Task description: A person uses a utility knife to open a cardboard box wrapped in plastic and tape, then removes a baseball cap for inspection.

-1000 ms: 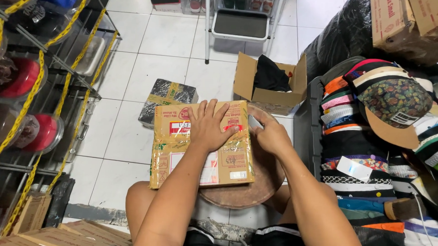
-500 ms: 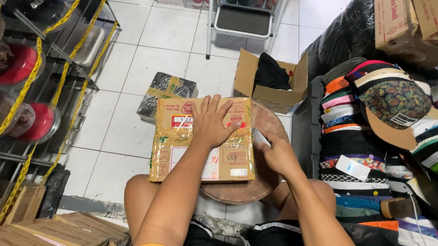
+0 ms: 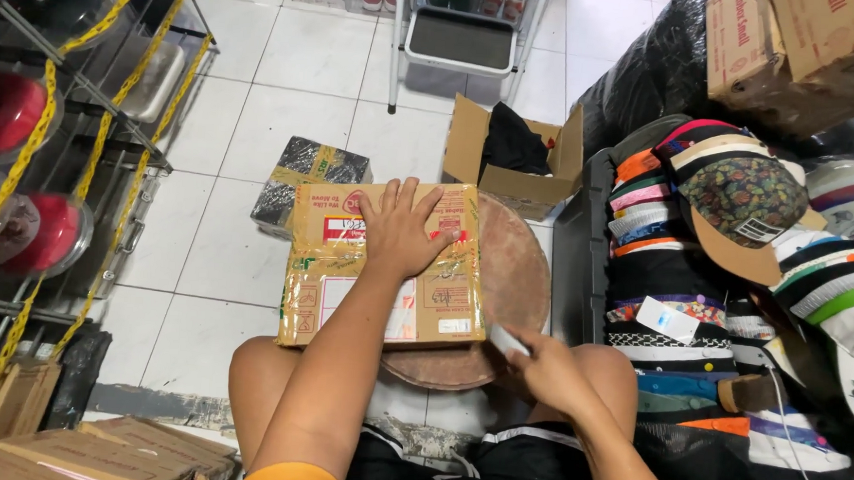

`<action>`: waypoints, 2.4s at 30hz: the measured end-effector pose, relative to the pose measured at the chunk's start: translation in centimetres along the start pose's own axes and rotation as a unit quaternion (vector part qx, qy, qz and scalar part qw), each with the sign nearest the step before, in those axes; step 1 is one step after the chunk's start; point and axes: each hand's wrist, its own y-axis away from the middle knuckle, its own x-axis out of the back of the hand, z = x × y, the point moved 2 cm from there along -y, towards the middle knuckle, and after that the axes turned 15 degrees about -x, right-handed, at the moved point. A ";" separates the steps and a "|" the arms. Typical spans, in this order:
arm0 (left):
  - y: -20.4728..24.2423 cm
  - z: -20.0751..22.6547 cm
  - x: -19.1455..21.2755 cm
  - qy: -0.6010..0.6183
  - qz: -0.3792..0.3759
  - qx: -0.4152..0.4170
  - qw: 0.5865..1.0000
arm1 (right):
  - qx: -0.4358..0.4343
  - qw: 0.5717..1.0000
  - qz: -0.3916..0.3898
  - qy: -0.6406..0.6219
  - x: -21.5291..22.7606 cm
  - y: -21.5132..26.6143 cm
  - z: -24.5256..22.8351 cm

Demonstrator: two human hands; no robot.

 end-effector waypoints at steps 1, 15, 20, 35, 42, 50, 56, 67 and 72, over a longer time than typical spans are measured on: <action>-0.3 -0.1 -0.2 -0.008 0.013 -0.005 1.000 | -0.049 0.995 -0.059 -0.059 -0.1 0.5 0.7; 0.3 2.5 5.4 -0.077 -0.042 -0.084 0.993 | 0.086 0.958 0.195 -0.191 0.6 -3.7 -8.2; -2.5 0.0 0.0 -0.017 -0.050 -0.217 0.975 | 0.173 0.947 0.233 -0.137 0.1 -3.3 -8.9; -5.7 -2.4 -3.3 0.093 -0.095 -0.140 0.981 | 0.192 0.948 0.231 -0.105 -0.4 -5.6 -7.7; -6.0 -7.1 -8.4 0.464 0.061 -0.157 0.869 | 0.145 0.946 0.087 -0.275 -1.0 -7.0 -6.8; -3.4 -5.0 -3.7 0.527 0.098 -0.088 0.840 | 0.153 0.953 0.088 -0.245 -0.6 -5.6 -7.5; -1.0 1.5 3.7 -0.056 -0.086 -0.127 0.987 | 0.165 0.950 0.106 -0.244 -0.5 -4.6 -7.4; 11.7 8.6 7.6 -0.435 -0.309 -0.413 0.738 | 0.202 0.935 0.150 -0.250 -1.4 -6.7 -6.9; 14.4 6.4 9.4 -0.442 -0.306 -0.375 0.755 | 0.188 0.938 0.175 -0.233 -1.2 -6.3 -6.9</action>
